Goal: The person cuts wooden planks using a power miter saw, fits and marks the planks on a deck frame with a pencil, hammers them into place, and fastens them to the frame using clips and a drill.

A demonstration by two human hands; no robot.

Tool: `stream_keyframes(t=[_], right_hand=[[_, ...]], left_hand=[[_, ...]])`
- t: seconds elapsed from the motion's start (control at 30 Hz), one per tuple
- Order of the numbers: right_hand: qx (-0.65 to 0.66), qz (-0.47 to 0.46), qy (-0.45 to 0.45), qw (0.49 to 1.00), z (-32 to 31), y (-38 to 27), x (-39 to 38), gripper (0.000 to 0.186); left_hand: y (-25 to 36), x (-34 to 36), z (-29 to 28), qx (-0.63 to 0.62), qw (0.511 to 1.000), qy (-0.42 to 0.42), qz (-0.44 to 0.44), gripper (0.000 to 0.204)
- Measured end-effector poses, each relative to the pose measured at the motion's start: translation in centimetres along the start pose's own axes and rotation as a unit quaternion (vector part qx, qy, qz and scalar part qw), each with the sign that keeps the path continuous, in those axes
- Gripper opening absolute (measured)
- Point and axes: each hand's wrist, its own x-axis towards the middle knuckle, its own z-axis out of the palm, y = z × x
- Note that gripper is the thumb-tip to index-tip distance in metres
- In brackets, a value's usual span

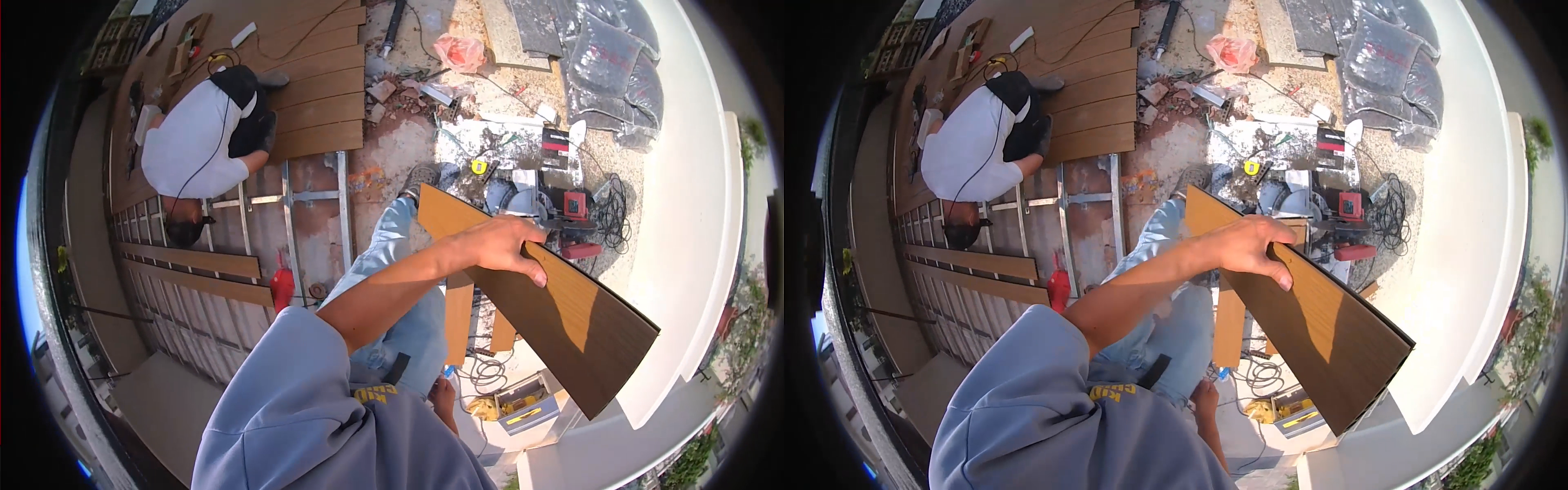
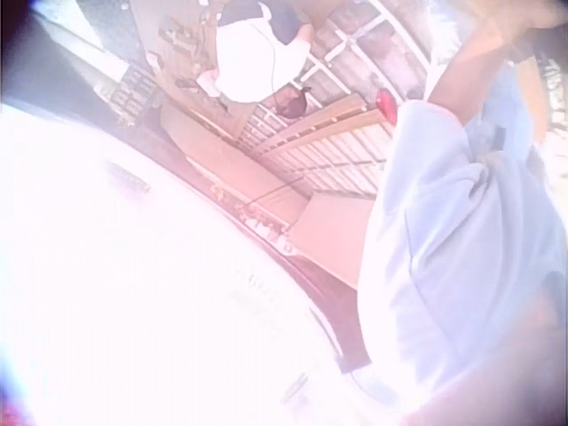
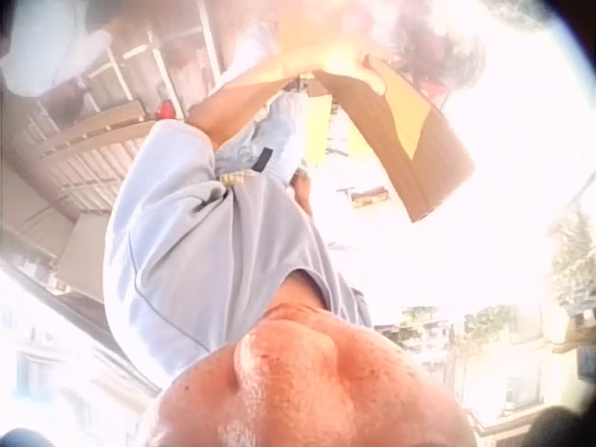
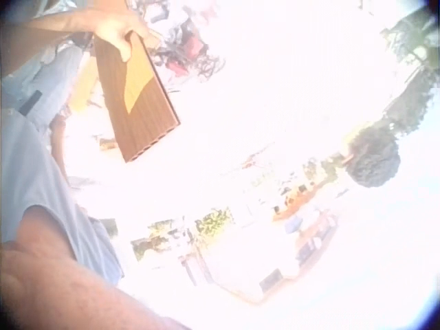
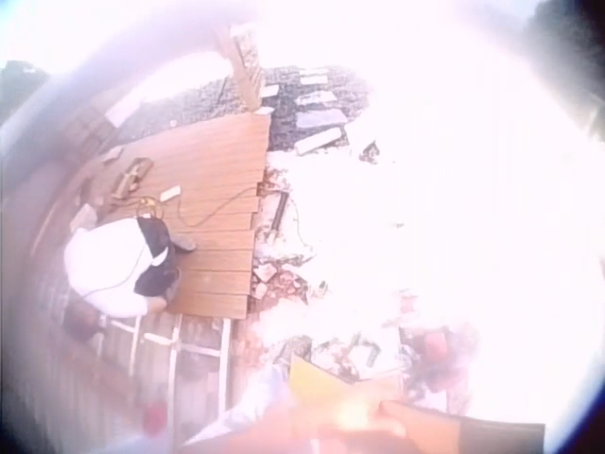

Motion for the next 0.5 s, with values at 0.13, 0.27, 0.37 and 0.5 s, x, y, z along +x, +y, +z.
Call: stream_keyframes(t=[0.13, 0.27, 0.37, 0.5], right_hand=[[0.272, 0.08, -0.026, 0.959, -6.2, 1.8, -1.7, 0.032], [0.248, 0.101, 0.011, 0.963, -10.0, 2.6, 0.0, 0.025], [0.175, 0.076, -0.004, 0.982, -10.2, 1.9, 2.8, 0.025], [0.147, 0.065, -0.056, 0.985, -9.2, -1.9, 6.4, 0.026]], left_hand=[[-0.5, -8.6, 2.4, -0.008, 0.996, 0.08, -0.041, 0.072], [-1.0, -18.0, 3.1, 0.019, 0.975, 0.204, -0.088, 0.07], [-1.4, -25.2, 2.2, 0.049, 0.957, 0.242, -0.154, 0.069], [-1.7, -35.3, 2.2, 0.091, 0.911, 0.278, -0.291, 0.072]])
